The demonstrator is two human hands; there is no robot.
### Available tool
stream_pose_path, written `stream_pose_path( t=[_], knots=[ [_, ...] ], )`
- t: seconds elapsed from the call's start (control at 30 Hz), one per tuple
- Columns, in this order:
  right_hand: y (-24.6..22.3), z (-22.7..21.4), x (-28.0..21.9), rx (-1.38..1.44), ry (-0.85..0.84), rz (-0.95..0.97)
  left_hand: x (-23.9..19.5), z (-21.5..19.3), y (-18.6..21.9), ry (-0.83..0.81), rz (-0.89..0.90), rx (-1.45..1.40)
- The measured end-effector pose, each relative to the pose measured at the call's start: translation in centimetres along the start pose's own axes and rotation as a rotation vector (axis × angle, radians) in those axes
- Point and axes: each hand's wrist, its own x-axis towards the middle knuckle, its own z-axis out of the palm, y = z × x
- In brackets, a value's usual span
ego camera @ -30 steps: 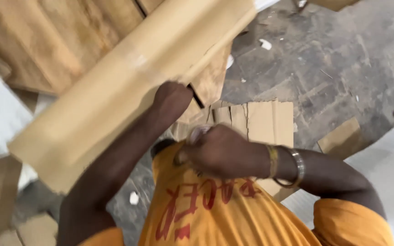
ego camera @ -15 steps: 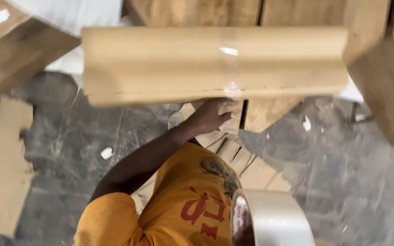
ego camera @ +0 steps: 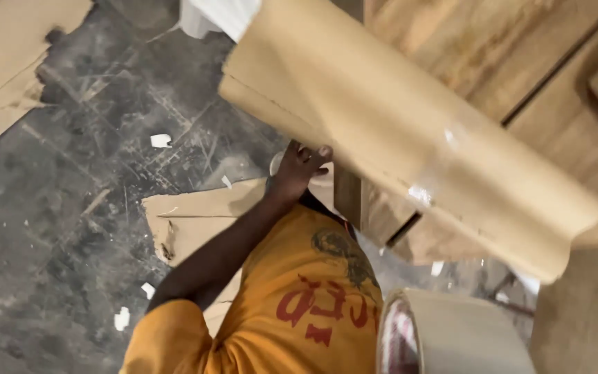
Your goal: The person wraps wooden furniture components in foam padding and corrugated cardboard, securing the packaging with adhesive tape.
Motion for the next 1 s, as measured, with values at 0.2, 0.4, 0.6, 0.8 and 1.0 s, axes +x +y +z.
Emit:
stream_pose_path(
  t=[0.2, 0.4, 0.6, 0.8, 1.0],
  knots=[
    [4.1, 2.5, 30.3, 0.092, 0.082, -0.329, 0.4, 0.8, 4.1, 0.365, 0.085, -0.342],
    [7.9, 7.8, 42.7, -0.084, -0.401, -0.295, -2.4, 2.9, 1.6, 0.588, 0.145, -0.252],
    [5.0, 10.5, 42.8, -0.581, -0.770, -0.244, -9.0, 6.6, -1.4, 0.596, 0.198, -0.434],
    [4.2, 20.0, 48.1, -0.450, -0.960, -0.437, -8.5, 5.2, 1.6, 0.879, 0.100, -0.701],
    [-2.2, 20.3, 43.9, -0.156, -1.079, -0.033, -5.1, 4.4, 2.2, 0.979, 0.387, -0.768]
  ],
)
